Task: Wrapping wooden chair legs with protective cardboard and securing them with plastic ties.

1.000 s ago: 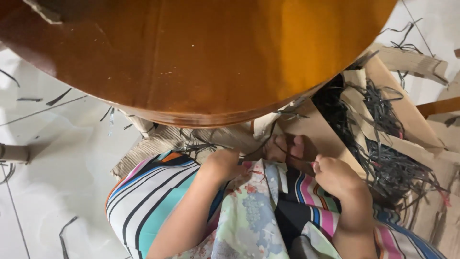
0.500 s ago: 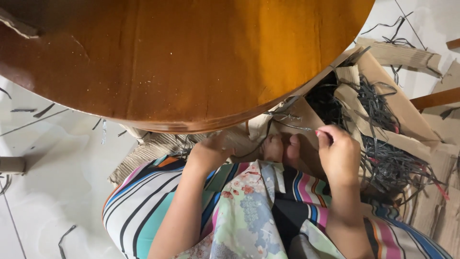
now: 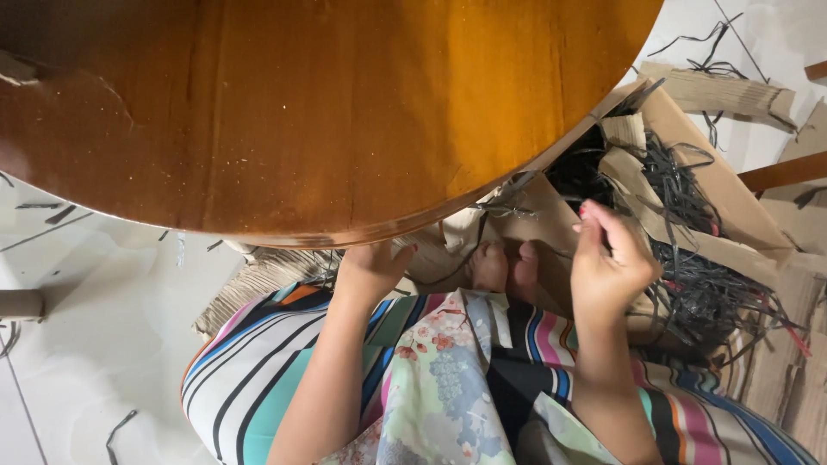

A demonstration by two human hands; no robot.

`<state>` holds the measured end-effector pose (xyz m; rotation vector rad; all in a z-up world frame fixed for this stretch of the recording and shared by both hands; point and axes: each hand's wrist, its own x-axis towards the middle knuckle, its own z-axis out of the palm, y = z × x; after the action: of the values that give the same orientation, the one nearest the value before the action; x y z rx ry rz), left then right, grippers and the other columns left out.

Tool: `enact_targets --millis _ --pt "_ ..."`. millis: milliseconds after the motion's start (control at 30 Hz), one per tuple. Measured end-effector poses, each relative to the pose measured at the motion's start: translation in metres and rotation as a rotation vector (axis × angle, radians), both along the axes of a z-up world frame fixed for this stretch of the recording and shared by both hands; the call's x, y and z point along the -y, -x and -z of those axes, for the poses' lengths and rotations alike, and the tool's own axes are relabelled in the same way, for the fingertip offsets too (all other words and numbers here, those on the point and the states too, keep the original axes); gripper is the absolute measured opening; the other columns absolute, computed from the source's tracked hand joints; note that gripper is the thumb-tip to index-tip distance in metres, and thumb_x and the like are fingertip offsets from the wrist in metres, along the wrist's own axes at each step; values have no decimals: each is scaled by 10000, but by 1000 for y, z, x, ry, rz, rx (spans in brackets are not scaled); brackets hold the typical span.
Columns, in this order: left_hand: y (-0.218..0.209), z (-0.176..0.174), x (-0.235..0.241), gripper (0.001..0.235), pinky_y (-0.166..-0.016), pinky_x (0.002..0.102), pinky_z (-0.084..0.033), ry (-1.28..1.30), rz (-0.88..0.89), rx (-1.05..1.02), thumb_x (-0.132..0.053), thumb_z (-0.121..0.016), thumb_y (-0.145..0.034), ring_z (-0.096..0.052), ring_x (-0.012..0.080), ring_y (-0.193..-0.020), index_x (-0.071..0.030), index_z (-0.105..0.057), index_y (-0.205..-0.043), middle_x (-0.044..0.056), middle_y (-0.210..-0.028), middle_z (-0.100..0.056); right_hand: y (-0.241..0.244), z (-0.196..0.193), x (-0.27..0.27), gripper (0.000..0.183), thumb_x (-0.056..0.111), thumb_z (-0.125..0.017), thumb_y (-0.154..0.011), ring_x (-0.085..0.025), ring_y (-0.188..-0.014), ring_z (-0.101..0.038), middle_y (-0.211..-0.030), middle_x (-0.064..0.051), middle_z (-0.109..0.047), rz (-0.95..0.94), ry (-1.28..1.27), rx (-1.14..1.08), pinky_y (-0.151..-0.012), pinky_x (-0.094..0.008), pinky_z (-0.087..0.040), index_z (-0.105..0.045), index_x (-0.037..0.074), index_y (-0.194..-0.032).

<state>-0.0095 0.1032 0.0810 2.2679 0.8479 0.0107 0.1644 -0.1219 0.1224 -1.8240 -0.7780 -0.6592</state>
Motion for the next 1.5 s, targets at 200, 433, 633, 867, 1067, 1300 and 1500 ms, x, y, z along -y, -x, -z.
enact_targets --millis 200,433,633,867,1067,1300,1500 --pt "-1 8 5 423 -725 440 -558 -75 -54 276 -220 -751 -824 -691 378 -944 -80 -673 -1216 153 -1146 -720 12 -36 5 157 -274 -662 -990 -323 -824 -680 -1046 -315 -713 -19 13 -42 -762 -393 -619 -675 -225 -1139" --pt "-5 11 4 412 -886 498 -578 -123 6 211 -257 -726 -841 -712 400 -996 -86 -677 -1213 161 -1055 -728 -17 39 -9 313 -183 -724 -877 -282 -760 -754 -832 -128 -774 -55 84 18 -701 -370 -594 -847 67 -1020" --pt "-12 19 3 385 -856 486 -586 -197 -10 294 -243 -746 -848 -717 376 -981 -98 -677 -1198 150 -1004 -720 -28 74 -25 322 -151 -683 -883 -278 -871 -762 -881 -84 -791 -140 60 -197 -796 -379 -581 -836 127 -935" --pt "-29 21 -4 286 -814 454 -578 -285 27 250 -276 -705 -887 -716 345 -936 -147 -681 -1141 102 -958 -704 -41 68 -57 304 -148 -684 -868 -372 -836 -735 -852 -144 -750 -240 146 -248 -801 -488 -575 -739 42 -1100" --pt "-27 29 -4 202 -776 425 -570 -357 63 197 -307 -667 -922 -714 316 -895 -192 -684 -1088 57 -916 -689 -49 86 -72 178 -78 -634 -851 -405 -776 -709 -730 -113 -709 -209 312 -270 -702 -507 -552 -690 80 -911" --pt "-14 36 -5 131 -728 389 -561 -445 123 146 -346 -620 -967 -712 281 -844 -248 -688 -1021 1 -863 -670 -67 135 -74 182 -10 -729 -766 -384 -571 -622 -550 -120 -573 -100 383 -1 -548 -378 -518 -597 79 -680" --pt "3 48 0 141 -689 359 -553 -498 173 118 -376 -582 -1003 -711 252 -803 -293 -691 -968 -43 -820 -655 -30 131 -45 123 85 -737 -845 -351 -702 -704 -647 -118 -651 -124 415 -150 -622 -357 -543 -691 112 -734"
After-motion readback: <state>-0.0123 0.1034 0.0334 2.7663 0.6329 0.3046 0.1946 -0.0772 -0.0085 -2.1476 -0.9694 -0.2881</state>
